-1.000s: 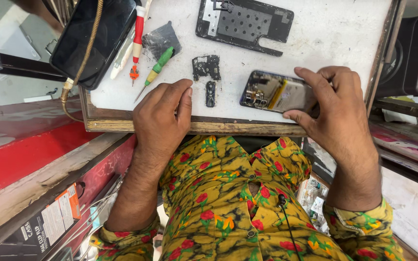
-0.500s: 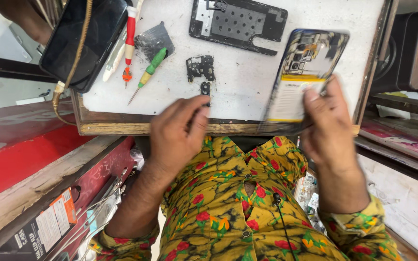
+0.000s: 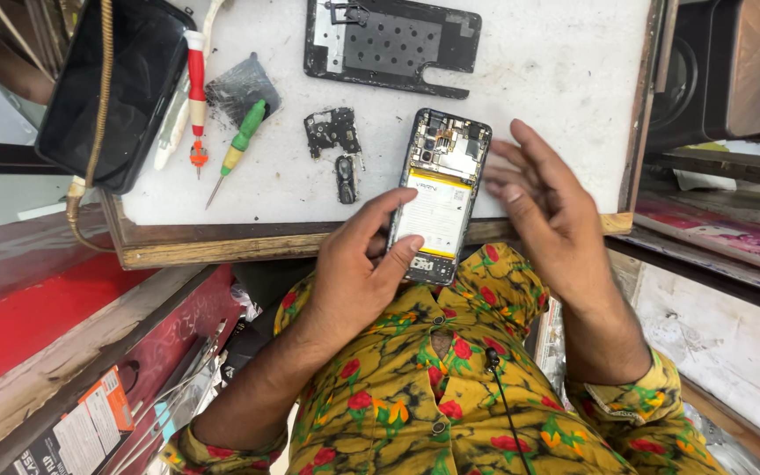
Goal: The person uses a green-handled screwdriver to remove screws from a disassembled mobile phone on a white workbench. They then place a metal bracket onto the phone's motherboard and continue to adjust internal components by hand.
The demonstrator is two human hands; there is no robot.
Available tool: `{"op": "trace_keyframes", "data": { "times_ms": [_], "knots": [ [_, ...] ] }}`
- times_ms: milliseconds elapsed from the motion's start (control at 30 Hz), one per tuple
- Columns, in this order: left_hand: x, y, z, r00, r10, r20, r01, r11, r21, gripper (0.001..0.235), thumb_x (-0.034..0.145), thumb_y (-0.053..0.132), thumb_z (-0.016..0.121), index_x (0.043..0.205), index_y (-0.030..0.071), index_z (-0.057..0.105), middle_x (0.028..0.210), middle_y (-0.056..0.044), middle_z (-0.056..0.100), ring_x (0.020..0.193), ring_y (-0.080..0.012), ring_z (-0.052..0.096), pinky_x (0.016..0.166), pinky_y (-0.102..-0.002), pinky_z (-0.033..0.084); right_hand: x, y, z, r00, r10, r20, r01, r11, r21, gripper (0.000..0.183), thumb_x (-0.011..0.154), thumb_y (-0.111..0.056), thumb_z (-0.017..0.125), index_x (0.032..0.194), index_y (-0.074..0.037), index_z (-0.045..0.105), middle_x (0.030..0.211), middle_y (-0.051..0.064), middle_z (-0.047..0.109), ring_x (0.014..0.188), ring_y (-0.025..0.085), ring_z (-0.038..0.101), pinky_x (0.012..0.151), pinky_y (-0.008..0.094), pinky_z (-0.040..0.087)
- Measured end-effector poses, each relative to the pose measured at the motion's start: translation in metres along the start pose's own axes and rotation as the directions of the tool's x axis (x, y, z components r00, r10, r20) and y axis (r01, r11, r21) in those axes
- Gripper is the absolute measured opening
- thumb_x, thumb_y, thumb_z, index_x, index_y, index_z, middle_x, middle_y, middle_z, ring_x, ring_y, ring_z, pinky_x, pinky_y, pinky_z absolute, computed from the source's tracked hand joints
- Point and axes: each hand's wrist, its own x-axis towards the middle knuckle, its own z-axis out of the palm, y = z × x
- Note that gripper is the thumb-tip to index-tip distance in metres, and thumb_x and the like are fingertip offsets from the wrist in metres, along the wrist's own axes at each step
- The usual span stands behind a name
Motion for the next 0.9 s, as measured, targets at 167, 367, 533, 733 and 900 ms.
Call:
{"op": "trace_keyframes", "data": {
  "times_ms": [167, 367, 533, 733, 900],
  "knots": [
    [-0.004, -0.001, 0.009, 0.993, 0.100, -0.068, -0.085, 0.978, 0.193, 0.048, 0.095, 0.015, 0.074, 0.140, 0.009, 0.058, 0.124, -0.017, 0.070, 0.105, -0.0266, 0.076, 0.081, -0.035, 0.063, 0.005, -0.010, 0.004, 0.987, -0.161, -0.003, 0.135, 0.841, -0.523, 0.039, 0.104, -0.005, 0.063, 0.142, -0.003, 0.059, 0.144, 0.019, 0.064, 0.138, 0.029, 0.062, 0.117, 0.037, 0.049],
    [-0.019, 0.009, 0.009, 0.959, 0.282, 0.013, -0.252, 0.836, 0.487, 0.054, 0.088, 0.019, 0.076, 0.137, 0.006, 0.057, 0.141, -0.025, 0.054, 0.113, -0.0430, 0.066, 0.087, -0.046, 0.059, 0.011, -0.004, 0.017, 0.945, -0.309, 0.104, 0.286, 0.632, -0.721, 0.033, 0.094, -0.005, 0.074, 0.127, -0.006, 0.071, 0.140, 0.017, 0.065, 0.137, 0.037, 0.059, 0.116, 0.044, 0.047],
    [-0.025, 0.019, 0.003, 0.954, 0.299, 0.031, -0.259, 0.765, 0.590, 0.048, 0.093, 0.022, 0.076, 0.134, 0.005, 0.057, 0.141, -0.026, 0.055, 0.107, -0.0419, 0.069, 0.082, -0.044, 0.060, 0.010, 0.002, 0.018, 0.937, -0.330, 0.113, 0.301, 0.600, -0.741, 0.032, 0.093, -0.005, 0.075, 0.125, -0.006, 0.072, 0.141, 0.016, 0.064, 0.137, 0.037, 0.058, 0.115, 0.045, 0.048],
    [-0.004, 0.032, -0.051, 0.911, 0.380, -0.159, -0.116, 0.607, 0.786, 0.037, 0.099, 0.017, 0.074, 0.133, 0.009, 0.062, 0.127, -0.013, 0.068, 0.104, -0.0340, 0.072, 0.083, -0.041, 0.060, 0.006, 0.005, 0.014, 0.946, -0.324, 0.017, 0.249, 0.690, -0.680, 0.032, 0.097, 0.001, 0.069, 0.129, -0.004, 0.070, 0.143, 0.019, 0.064, 0.136, 0.034, 0.063, 0.113, 0.041, 0.052],
    [0.016, 0.040, -0.074, 0.922, 0.381, -0.068, -0.148, 0.511, 0.847, 0.042, 0.096, 0.016, 0.075, 0.135, 0.008, 0.064, 0.119, -0.012, 0.068, 0.101, -0.0337, 0.069, 0.084, -0.043, 0.057, 0.010, 0.000, 0.005, 0.961, -0.256, -0.104, 0.165, 0.834, -0.526, 0.028, 0.105, 0.003, 0.061, 0.132, -0.002, 0.068, 0.143, 0.019, 0.066, 0.126, 0.026, 0.068, 0.102, 0.032, 0.056]
  ]
}}
